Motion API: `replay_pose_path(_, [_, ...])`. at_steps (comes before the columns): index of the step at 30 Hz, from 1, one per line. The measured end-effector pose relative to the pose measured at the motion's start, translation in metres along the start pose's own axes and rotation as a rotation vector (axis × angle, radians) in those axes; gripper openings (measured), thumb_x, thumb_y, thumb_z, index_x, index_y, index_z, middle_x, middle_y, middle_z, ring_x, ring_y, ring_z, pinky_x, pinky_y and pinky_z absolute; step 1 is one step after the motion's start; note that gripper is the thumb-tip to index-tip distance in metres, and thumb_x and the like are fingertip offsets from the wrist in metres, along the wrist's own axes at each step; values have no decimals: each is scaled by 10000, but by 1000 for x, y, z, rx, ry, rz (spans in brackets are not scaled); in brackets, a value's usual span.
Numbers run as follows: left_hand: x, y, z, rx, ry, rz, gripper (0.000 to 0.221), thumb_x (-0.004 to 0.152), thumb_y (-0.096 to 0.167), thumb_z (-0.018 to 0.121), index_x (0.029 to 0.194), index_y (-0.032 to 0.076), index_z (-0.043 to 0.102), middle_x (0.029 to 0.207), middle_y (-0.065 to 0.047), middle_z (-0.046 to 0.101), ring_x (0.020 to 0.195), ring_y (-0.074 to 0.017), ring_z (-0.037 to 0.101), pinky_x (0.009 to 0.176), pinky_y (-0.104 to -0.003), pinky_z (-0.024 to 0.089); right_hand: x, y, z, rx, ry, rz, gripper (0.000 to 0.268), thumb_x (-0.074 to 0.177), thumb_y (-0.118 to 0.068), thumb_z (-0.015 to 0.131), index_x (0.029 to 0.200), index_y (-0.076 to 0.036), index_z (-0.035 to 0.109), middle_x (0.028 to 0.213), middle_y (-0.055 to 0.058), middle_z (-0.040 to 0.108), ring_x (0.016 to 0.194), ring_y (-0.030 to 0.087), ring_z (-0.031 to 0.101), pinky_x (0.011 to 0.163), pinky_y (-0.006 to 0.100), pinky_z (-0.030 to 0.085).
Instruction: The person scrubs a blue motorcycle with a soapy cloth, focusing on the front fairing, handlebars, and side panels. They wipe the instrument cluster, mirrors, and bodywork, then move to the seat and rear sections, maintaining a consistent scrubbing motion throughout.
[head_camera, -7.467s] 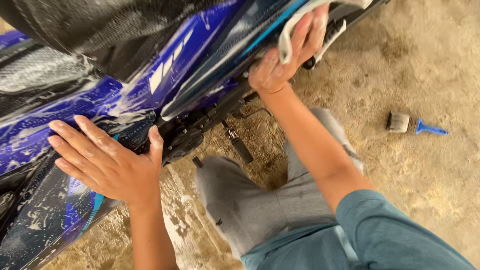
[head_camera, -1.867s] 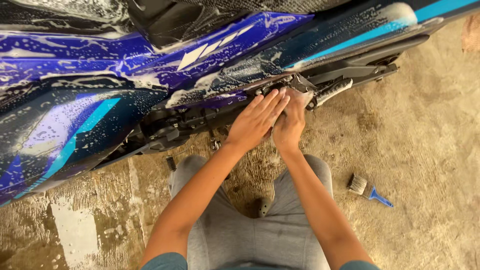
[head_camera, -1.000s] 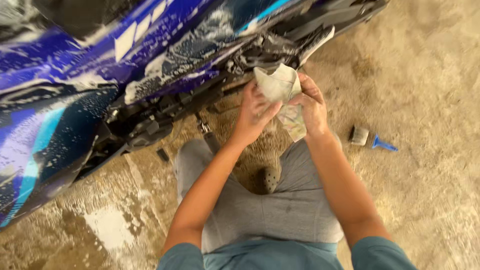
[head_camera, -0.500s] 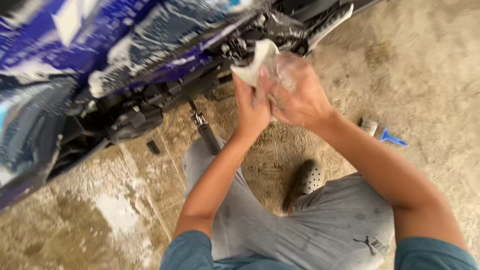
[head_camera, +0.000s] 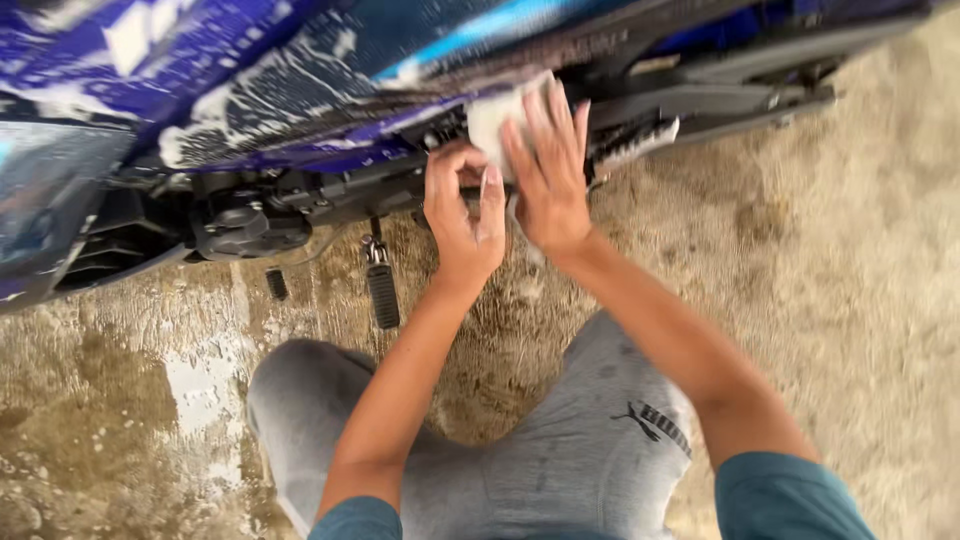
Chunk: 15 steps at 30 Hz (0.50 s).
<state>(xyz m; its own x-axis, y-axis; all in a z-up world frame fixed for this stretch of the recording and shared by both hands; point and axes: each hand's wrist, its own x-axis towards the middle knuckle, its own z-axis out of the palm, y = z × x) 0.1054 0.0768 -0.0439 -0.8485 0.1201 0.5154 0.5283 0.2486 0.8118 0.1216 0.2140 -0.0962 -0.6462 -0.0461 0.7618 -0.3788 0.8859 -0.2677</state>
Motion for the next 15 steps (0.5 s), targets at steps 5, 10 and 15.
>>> replay_pose_path(5, [3,23,3,194,-12,49,316,977,182,687,1201,7,549,1131,-157,594,953,-258,622,820,-390,555,3,5,-37,151,-65,124,334,1092,-25,590,1422,34,593,1613,210,451,1545,494,359,1223,560,420])
replay_pose_path(10, [7,29,13,67,177,-88,439,1041,203,656,1342,-11,417,1171,-161,598,1010,-277,667,891,-386,553,21,-15,-16,323,-87,115,490,968,-22,600,1386,222,530,1506,303,458,1418,517,415,1177,642,308])
replay_pose_path(15, [-22,36,-1,319,114,-145,326,942,161,728,1194,25,572,1070,-165,590,880,-285,645,746,-386,549,1,31,-56,162,-293,-328,366,911,-17,645,1267,64,664,1470,190,576,1379,386,544,1173,563,438])
